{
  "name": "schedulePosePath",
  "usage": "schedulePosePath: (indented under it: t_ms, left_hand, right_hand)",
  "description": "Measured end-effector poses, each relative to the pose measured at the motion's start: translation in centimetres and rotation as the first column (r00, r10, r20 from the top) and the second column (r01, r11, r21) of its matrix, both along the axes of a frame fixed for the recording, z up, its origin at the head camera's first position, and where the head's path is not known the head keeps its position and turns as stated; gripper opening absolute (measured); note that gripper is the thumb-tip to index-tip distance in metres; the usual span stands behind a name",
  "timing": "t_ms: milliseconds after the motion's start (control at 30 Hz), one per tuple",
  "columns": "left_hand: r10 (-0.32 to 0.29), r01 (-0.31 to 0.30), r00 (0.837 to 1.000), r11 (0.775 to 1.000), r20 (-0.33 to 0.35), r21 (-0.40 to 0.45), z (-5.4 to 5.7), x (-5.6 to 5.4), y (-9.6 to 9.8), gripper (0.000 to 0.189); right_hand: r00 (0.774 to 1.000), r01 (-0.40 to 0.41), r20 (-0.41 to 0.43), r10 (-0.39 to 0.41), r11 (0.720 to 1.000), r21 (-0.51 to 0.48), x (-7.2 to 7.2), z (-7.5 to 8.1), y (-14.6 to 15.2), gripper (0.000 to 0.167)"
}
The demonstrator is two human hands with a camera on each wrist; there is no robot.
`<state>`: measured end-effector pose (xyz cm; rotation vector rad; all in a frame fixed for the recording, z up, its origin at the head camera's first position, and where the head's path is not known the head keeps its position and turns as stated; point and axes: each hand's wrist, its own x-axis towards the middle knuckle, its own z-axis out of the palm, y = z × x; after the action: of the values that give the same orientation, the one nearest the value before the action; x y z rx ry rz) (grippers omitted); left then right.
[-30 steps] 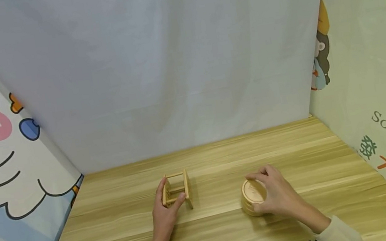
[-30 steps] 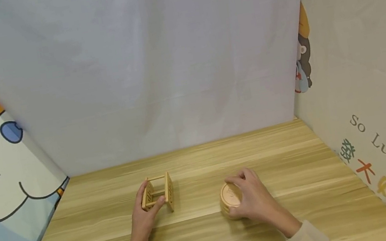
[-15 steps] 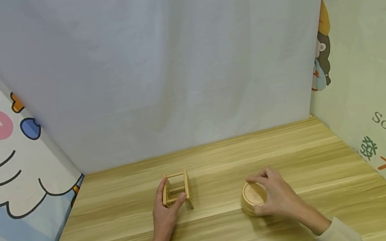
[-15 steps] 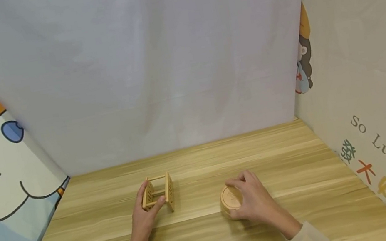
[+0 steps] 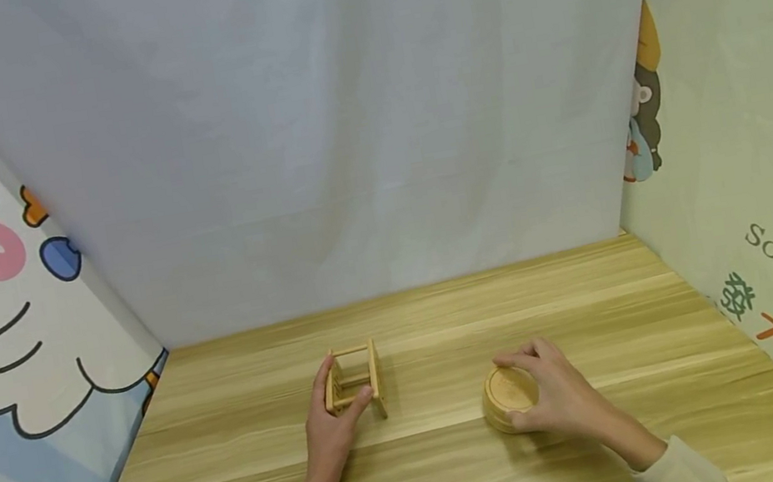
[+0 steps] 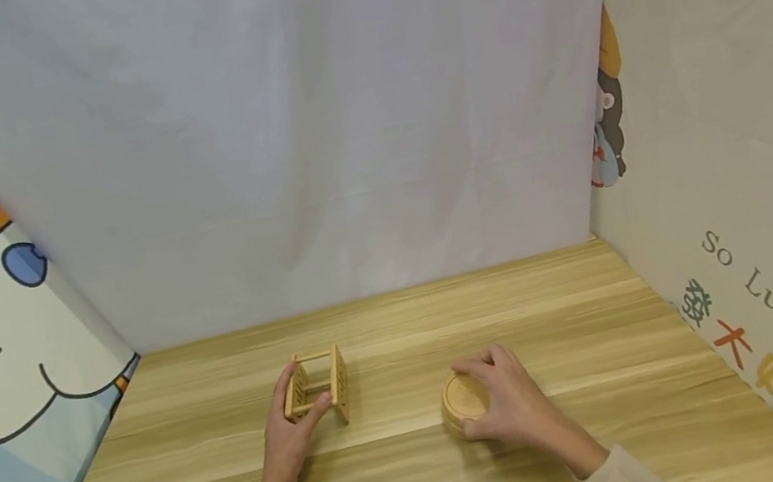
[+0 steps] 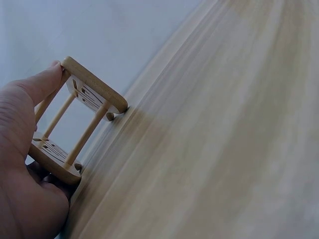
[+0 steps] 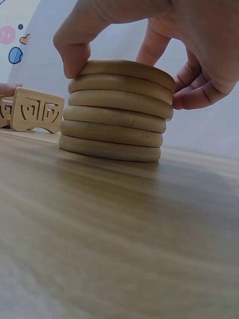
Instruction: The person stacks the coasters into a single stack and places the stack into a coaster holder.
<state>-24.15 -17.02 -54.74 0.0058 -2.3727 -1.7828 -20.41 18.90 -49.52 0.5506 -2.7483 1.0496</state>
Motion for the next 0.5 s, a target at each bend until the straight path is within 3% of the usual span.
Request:
schedulePosePath:
  t_ms: [267, 500]
  left_hand:
    - [0.009, -0.009, 1.000, 1.000, 0.001, -0.006, 0.0, 0.0, 0.1, 0.088]
    - [0.004, -0.004, 1.000, 1.000, 0.003, -0.005, -0.1, 0.0, 0.1, 0.087]
  right_hand:
    - [0.999, -0.023, -0.028, 0.023, 1.000, -0.007, 0.1, -0.2, 0.7, 0.078]
    - [0.999, -0.009, -0.041, 0.006, 0.997, -0.071, 0.6, -0.6, 1.3, 0.082]
